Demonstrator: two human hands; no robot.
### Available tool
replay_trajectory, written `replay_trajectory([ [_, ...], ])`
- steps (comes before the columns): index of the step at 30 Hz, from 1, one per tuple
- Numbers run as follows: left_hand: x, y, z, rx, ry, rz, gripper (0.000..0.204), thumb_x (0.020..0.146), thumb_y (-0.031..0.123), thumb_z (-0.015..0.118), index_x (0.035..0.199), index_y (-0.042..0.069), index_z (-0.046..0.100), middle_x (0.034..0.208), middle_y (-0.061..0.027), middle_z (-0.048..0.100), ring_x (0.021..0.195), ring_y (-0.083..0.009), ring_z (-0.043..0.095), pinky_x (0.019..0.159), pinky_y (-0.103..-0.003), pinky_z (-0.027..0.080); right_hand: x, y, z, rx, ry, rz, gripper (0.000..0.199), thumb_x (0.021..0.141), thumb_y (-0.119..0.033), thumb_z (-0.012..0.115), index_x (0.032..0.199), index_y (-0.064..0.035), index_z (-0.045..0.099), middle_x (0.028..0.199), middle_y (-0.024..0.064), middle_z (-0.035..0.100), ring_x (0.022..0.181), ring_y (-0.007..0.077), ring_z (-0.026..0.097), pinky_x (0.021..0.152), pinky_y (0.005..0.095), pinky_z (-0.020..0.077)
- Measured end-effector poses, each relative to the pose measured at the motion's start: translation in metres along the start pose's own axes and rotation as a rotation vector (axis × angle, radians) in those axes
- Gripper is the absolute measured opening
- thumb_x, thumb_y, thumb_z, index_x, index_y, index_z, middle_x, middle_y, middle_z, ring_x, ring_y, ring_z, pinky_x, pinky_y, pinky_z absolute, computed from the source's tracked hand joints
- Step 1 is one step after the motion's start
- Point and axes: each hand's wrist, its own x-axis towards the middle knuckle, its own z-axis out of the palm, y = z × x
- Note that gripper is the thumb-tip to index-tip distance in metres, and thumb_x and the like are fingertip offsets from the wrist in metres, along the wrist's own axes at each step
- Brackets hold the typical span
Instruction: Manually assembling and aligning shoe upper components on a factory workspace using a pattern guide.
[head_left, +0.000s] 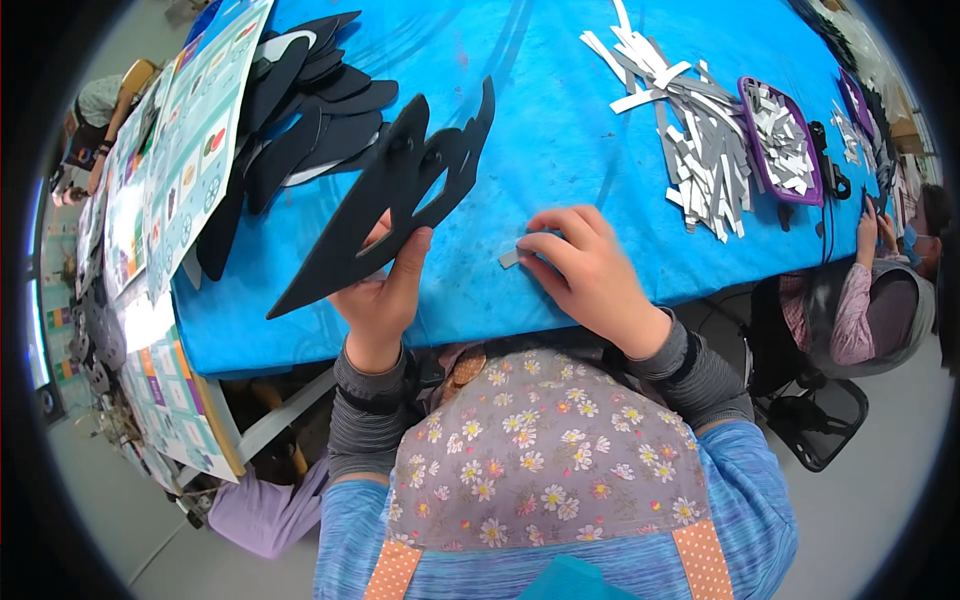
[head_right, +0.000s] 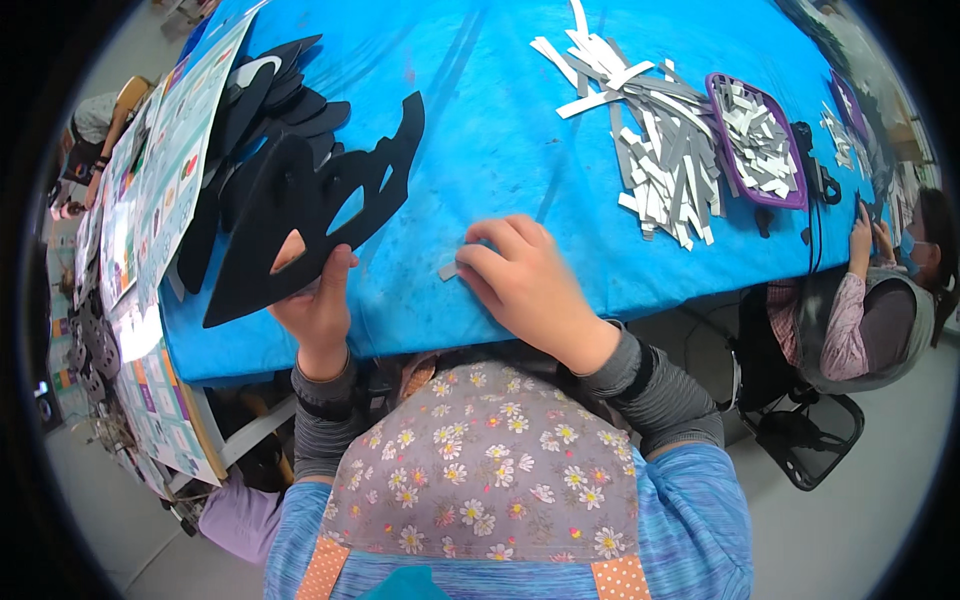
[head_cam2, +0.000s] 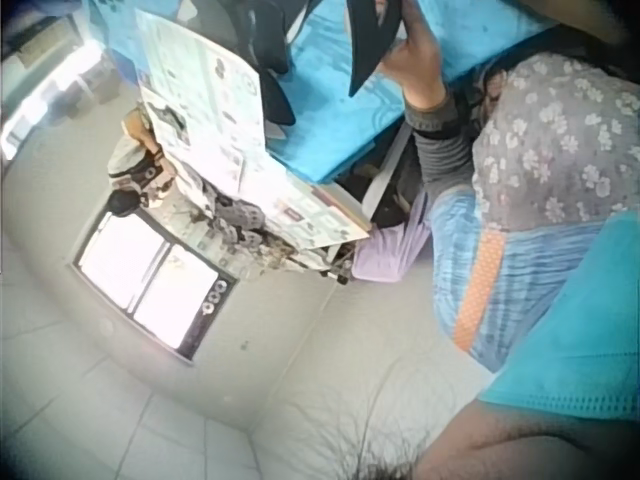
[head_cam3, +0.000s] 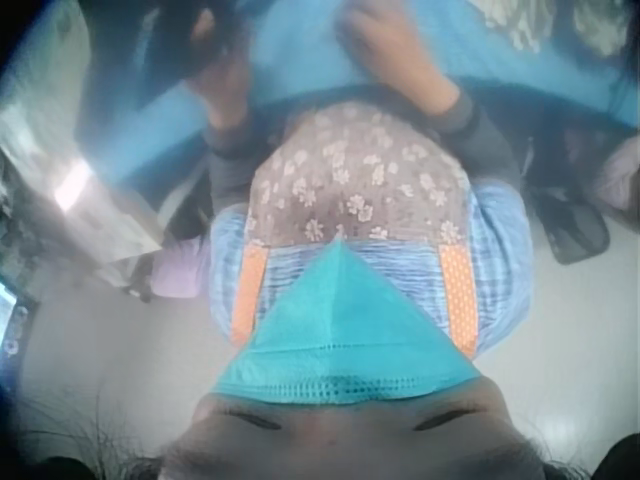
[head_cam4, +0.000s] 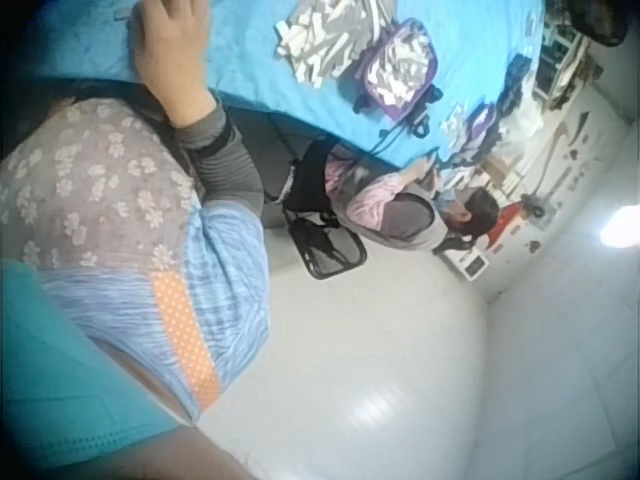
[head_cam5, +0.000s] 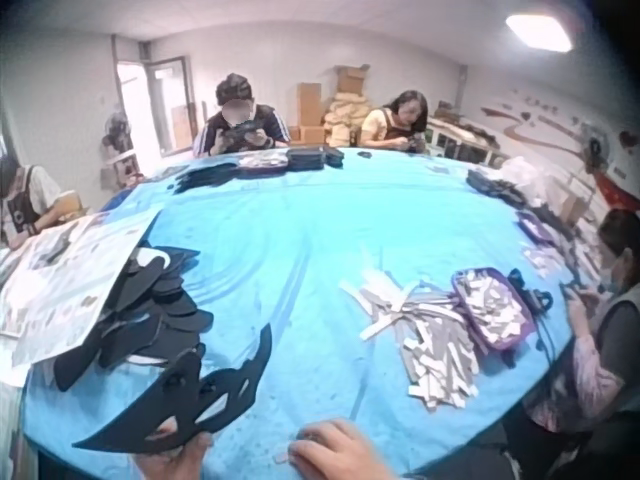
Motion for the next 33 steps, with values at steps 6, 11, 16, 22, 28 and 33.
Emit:
replay_trajectory([
  [6, 0.011, 0.001, -0.003, 0.067, -0.041, 0.071, 0.012, 0.077, -0.002, 0.069, 0.083, -0.005, 0.06, 0.073, -0.0079, 0.059, 0.06, -0.011, 0.054, 0.053, -0.023, 0.044, -0.005, 0.004, -0.007, 0.046, -0.041, 0.033, 0.024, 0.073, -0.006, 0.066, 0.096, -0.0042, 0.06, 0.089, 0.0092, 0.056, 0.084, 0.0273, 0.053, 0.073, 0.0369, 0.0445],
  [11, 0.005, 0.001, -0.01, 0.327, -0.09, 0.18, 0.028, 0.068, 0.005, 0.079, 0.085, 0.0, 0.057, 0.077, -0.0084, 0.057, 0.062, -0.0191, 0.054, 0.055, -0.028, 0.044, 0.002, -0.004, -0.007, 0.018, -0.046, 0.03, 0.019, 0.074, -0.008, 0.067, 0.091, -0.0044, 0.06, 0.084, 0.0088, 0.054, 0.08, 0.0271, 0.052, 0.069, 0.0364, 0.044],
  [16, -0.012, 0.001, 0.002, 0.271, -0.033, 0.09, 0.023, 0.07, 0.003, 0.076, 0.086, -0.001, 0.059, 0.079, -0.0099, 0.059, 0.064, -0.0196, 0.056, 0.056, -0.029, 0.044, -0.001, -0.005, -0.006, 0.002, -0.062, 0.006, 0.014, 0.074, -0.009, 0.067, 0.085, -0.0051, 0.059, 0.082, 0.0078, 0.054, 0.078, 0.0264, 0.052, 0.066, 0.0359, 0.0433],
  [22, -0.01, -0.005, -0.002, 0.2, -0.09, 0.065, 0.023, 0.071, -0.001, 0.074, 0.089, -0.002, 0.059, 0.081, -0.0097, 0.06, 0.065, -0.0182, 0.056, 0.056, -0.029, 0.043, 0.001, -0.002, -0.006, 0.019, -0.058, -0.067, 0.017, 0.07, -0.005, 0.065, 0.087, -0.0062, 0.061, 0.084, 0.0059, 0.056, 0.077, 0.0237, 0.053, 0.067, 0.0346, 0.0447],
  [28, -0.006, -0.004, -0.009, 0.242, -0.099, 0.113, 0.024, 0.072, -0.002, 0.073, 0.091, -0.002, 0.058, 0.081, -0.0093, 0.06, 0.068, -0.0174, 0.057, 0.058, -0.028, 0.043, 0.007, -0.005, -0.009, -0.035, -0.12, -0.125, 0.036, 0.069, 0.0, 0.058, 0.102, -0.0135, 0.066, 0.087, 0.0024, 0.057, 0.077, 0.021, 0.052, 0.067, 0.0328, 0.0436],
  [33, -0.002, -0.006, -0.001, 0.202, -0.06, 0.054, 0.016, 0.073, -0.002, 0.072, 0.086, -0.002, 0.062, 0.078, -0.0078, 0.061, 0.067, -0.0145, 0.057, 0.057, -0.026, 0.043, 0.003, -0.001, -0.009, -0.091, -0.163, -0.103, 0.042, 0.07, -0.001, 0.055, 0.107, -0.0179, 0.066, 0.092, -0.0002, 0.056, 0.083, 0.0185, 0.051, 0.071, 0.0324, 0.0407],
])
